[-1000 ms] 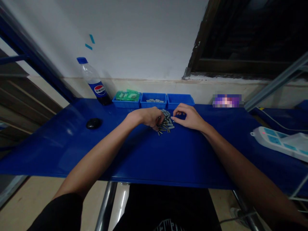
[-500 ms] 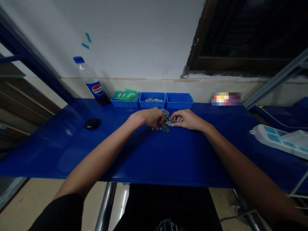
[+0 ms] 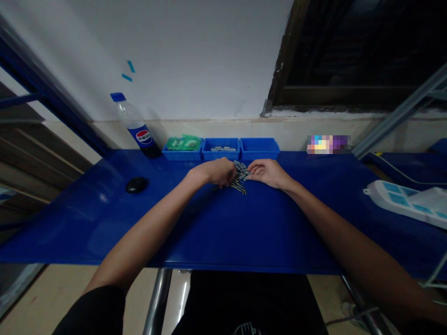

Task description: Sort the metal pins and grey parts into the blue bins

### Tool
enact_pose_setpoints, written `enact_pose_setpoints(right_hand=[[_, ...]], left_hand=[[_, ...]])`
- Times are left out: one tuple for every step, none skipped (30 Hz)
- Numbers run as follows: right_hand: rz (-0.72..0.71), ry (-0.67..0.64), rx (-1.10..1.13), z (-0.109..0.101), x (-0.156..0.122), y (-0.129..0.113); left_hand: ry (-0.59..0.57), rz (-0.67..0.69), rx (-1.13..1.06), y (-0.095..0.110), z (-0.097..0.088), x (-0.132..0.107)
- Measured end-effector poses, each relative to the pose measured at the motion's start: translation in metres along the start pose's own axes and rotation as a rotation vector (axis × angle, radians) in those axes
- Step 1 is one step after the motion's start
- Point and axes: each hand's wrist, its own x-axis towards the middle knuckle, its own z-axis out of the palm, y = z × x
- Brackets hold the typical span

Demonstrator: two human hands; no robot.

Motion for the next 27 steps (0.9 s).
enact_pose_setpoints(right_hand=[[0.01,0.02,0.066,-0.001,0.0,-0.002],[0.019,0.042,0.128,-0.002,0.0,-0.005],[0.027,0.061,0.18,-0.003,0.0,-0.007],[0.034,0.073,0.223,-0.003,0.0,-0.009],[0.038,0.073,0.26,-0.004,0.0,-0.01],[0.042,0.063,0.297,-0.004,0.0,-0.011],[0.047,0.047,0.333,-0.003,0.0,-0.012],[0.054,0.03,0.372,-0.003,-0.001,-0.012],[0.063,0.018,0.411,-0.002,-0.001,-0.012],[0.072,0.011,0.447,-0.001,-0.001,-0.012],[0.077,0.01,0.476,0.0,-0.001,-0.012],[0.079,0.013,0.499,0.001,-0.001,-0.012],[0.075,0.018,0.515,0.001,-0.002,-0.012],[0.068,0.022,0.527,0.002,-0.002,-0.013],[0.06,0.022,0.535,0.002,-0.002,-0.013],[0.054,0.02,0.538,0.003,-0.002,-0.014],[0.048,0.019,0.538,0.004,-0.002,-0.014],[0.045,0.016,0.534,0.005,-0.003,-0.015],[0.043,0.012,0.527,0.005,-0.003,-0.015],[0.041,0.011,0.515,0.006,-0.002,-0.015],[0.037,0.014,0.496,0.007,-0.002,-0.014],[0.028,0.021,0.462,0.006,-0.002,-0.014],[0.013,0.027,0.41,0.005,-0.002,-0.012],[-0.006,0.028,0.343,0.004,-0.002,-0.011],[-0.028,0.018,0.266,0.002,-0.002,-0.01],[-0.052,-0.007,0.18,-0.001,-0.002,-0.009],[-0.082,-0.044,0.087,-0.004,-0.003,-0.008]], left_hand=[[0.029,0.007,0.01,-0.001,-0.001,0.0],[0.078,0.017,0.024,-0.002,-0.002,0.0],[0.146,0.029,0.037,-0.003,-0.004,0.0],[0.225,0.041,0.044,-0.004,-0.005,0.0],[0.305,0.055,0.04,-0.006,-0.006,0.0],[0.375,0.074,0.019,-0.006,-0.007,-0.001],[0.428,0.098,-0.019,-0.007,-0.007,-0.001],[0.462,0.13,-0.071,-0.006,-0.008,-0.001],[0.479,0.166,-0.132,-0.006,-0.008,-0.001],[0.481,0.203,-0.196,-0.004,-0.007,-0.001],[0.475,0.236,-0.259,-0.003,-0.007,-0.001],[0.467,0.26,-0.315,-0.001,-0.007,0.0],[0.459,0.273,-0.363,0.001,-0.006,0.0],[0.452,0.28,-0.402,0.002,-0.006,0.0],[0.443,0.284,-0.43,0.003,-0.005,0.001],[0.435,0.287,-0.449,0.004,-0.005,0.001],[0.43,0.292,-0.462,0.004,-0.005,0.001],[0.43,0.299,-0.471,0.003,-0.004,0.002],[0.437,0.307,-0.48,0.002,-0.004,0.003],[0.449,0.311,-0.489,0.0,-0.003,0.005],[0.472,0.303,-0.5,-0.003,-0.003,0.006],[0.506,0.279,-0.512,-0.006,-0.003,0.009],[0.552,0.237,-0.524,-0.01,-0.002,0.011],[0.613,0.176,-0.532,-0.015,-0.002,0.013],[0.686,0.098,-0.537,-0.02,-0.002,0.015],[0.759,0.018,-0.531,-0.025,-0.001,0.016],[0.824,-0.048,-0.518,-0.031,-0.001,0.017]])
